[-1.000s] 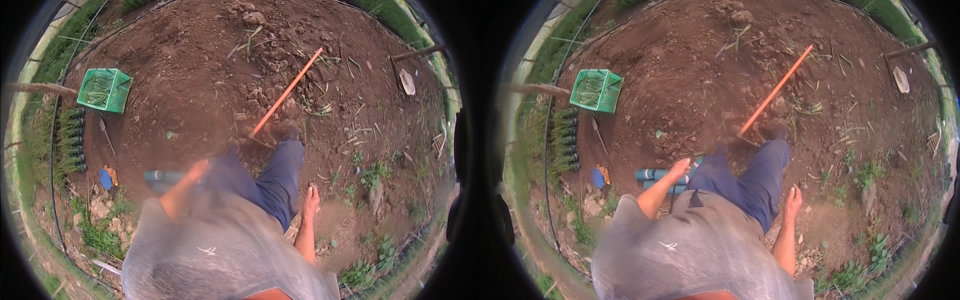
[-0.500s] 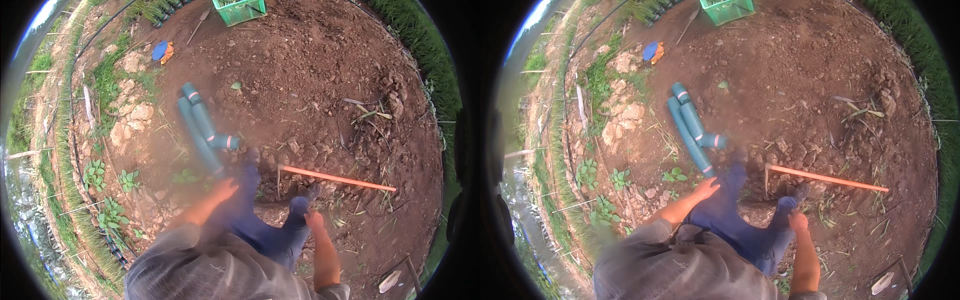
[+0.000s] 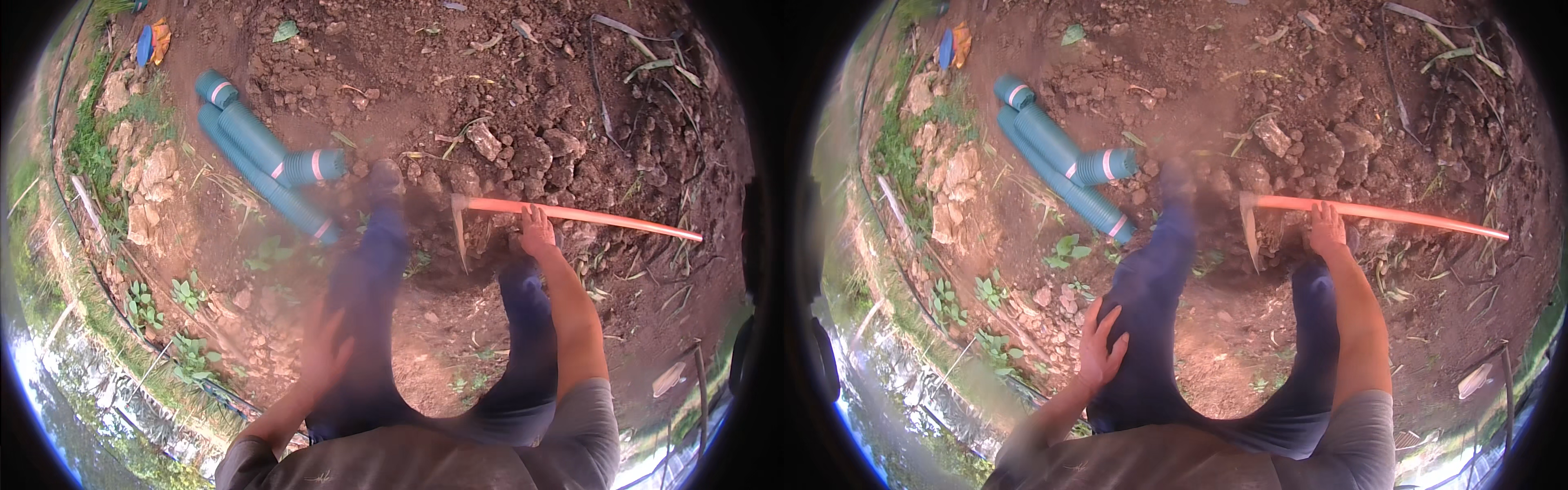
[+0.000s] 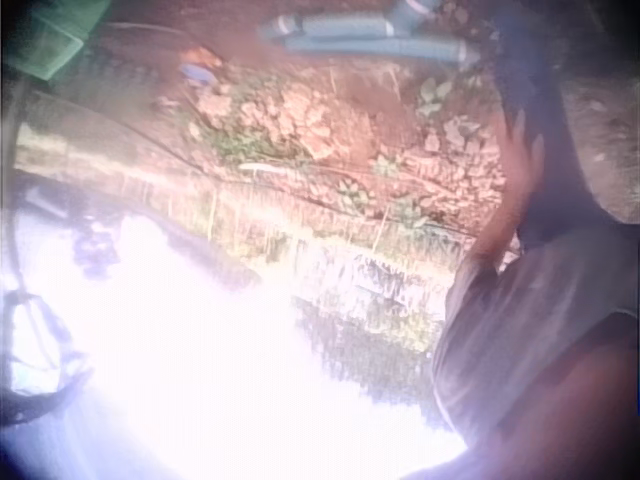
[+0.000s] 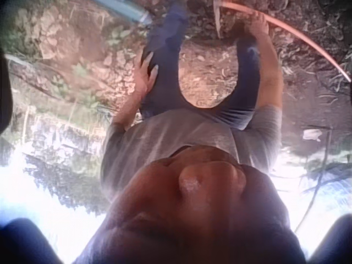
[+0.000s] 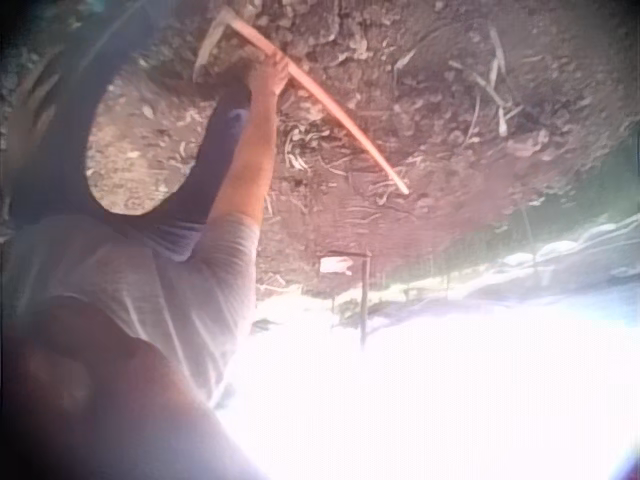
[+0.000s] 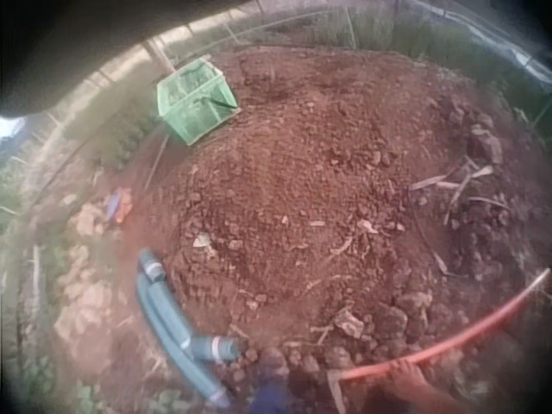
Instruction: The person kneels in a garden bed, places potted plants into the soil, and uses a hand trowel and hoe to dig and level the ground. They handle multiple potted plants and a green crate of seedlings, arranging them in rows.
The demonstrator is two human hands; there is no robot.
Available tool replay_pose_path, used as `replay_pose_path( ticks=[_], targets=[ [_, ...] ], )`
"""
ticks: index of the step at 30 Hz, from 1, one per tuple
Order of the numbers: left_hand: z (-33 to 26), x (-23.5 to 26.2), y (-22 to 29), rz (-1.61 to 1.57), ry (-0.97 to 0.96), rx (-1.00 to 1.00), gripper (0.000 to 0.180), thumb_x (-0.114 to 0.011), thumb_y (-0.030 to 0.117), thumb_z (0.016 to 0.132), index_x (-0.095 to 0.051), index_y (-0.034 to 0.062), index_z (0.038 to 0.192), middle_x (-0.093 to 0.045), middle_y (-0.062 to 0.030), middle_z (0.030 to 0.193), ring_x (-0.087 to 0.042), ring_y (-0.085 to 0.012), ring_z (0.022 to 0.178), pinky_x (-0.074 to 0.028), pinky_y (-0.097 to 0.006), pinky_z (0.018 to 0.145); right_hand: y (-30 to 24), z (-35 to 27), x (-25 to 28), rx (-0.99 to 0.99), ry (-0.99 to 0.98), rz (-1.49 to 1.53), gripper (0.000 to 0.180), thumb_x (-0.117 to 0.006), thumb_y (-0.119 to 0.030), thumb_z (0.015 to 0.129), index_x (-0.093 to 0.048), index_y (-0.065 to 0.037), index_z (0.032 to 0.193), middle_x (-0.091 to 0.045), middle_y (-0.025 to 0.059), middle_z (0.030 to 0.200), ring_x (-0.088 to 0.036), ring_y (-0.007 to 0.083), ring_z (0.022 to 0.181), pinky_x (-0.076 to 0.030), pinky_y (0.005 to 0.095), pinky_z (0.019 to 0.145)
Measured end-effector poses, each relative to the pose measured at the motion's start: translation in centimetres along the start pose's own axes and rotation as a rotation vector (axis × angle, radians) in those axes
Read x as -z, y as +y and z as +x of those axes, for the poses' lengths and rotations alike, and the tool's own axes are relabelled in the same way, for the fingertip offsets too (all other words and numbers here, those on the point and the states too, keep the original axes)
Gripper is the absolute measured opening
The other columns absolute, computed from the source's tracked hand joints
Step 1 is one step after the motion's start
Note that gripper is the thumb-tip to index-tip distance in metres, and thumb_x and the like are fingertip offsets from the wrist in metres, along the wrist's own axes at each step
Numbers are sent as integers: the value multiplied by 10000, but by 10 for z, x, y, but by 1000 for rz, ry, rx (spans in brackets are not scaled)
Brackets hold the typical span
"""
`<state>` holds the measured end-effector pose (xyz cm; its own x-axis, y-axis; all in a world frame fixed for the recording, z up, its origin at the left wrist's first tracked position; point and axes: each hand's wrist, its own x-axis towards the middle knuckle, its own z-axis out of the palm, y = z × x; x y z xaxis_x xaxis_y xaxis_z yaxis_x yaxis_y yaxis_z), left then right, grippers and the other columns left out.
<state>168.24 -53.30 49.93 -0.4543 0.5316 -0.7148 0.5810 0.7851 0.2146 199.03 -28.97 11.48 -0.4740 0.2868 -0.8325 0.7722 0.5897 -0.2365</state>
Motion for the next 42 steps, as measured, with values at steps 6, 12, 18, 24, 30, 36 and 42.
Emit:
replay_pose_path(
  ticks=[6,12,18,24,30,36,42],
  targets=[
    [6,5,2,-11,-74,107,537,-669,188,829,-550,40,1331,-319,-298,1492,-338,-476,1372,-304,-497,1126,16,62,-36,152,67,-159,438,-641,-144,818,-539,-102,1242,-571,82,1210,-517,284,1174,-447,433,975],
    [8,9,-9,-54,-13,72,538,-676,230,828,-558,76,1329,-333,-290,1484,-349,-491,1358,-329,-526,1105,6,65,-17,240,-265,-157,354,-724,-248,712,-664,-87,1022,-708,166,977,-681,353,972,-547,459,846],
    [-4,7,-28,-73,98,28,522,-691,291,847,-566,107,1319,-398,-256,1432,-412,-464,1308,-391,-507,1065,-3,-66,9,193,-274,-266,296,-686,-300,784,-633,-99,995,-717,145,907,-698,327,930,-541,466,825],
    [-17,-2,-52,-128,216,80,527,-654,353,878,-551,77,1316,-490,-244,1338,-479,-429,1239,-403,-497,1044,-67,-135,150,161,-107,-367,371,-706,-364,787,-639,-68,1000,-721,129,911,-710,316,897,-561,432,795],
    [-46,17,-25,-139,213,-278,577,-636,410,902,-524,54,1343,-529,-227,1312,-472,-395,1276,-361,-477,1090,-283,-235,334,87,8,-373,605,-677,-582,807,-632,-51,1094,-725,153,972,-717,310,920,-568,418,796],
    [-59,111,78,-2405,-519,-202,414,-616,411,947,-564,117,1233,-603,-33,1245,-559,-231,1182,-457,-416,1010,-475,-347,420,522,138,263,612,-661,-461,886,-515,-15,1280,-687,246,996,-661,444,959,-523,506,834],
    [-12,208,-67,-2490,248,557,194,-707,218,828,-525,152,837,-496,-6,642,-498,-190,533,-433,-350,503,-435,-487,414,560,208,96,812,-732,-341,863,-324,5,1474,-490,301,1339,-477,423,1280,-423,443,1057]
  ],
)
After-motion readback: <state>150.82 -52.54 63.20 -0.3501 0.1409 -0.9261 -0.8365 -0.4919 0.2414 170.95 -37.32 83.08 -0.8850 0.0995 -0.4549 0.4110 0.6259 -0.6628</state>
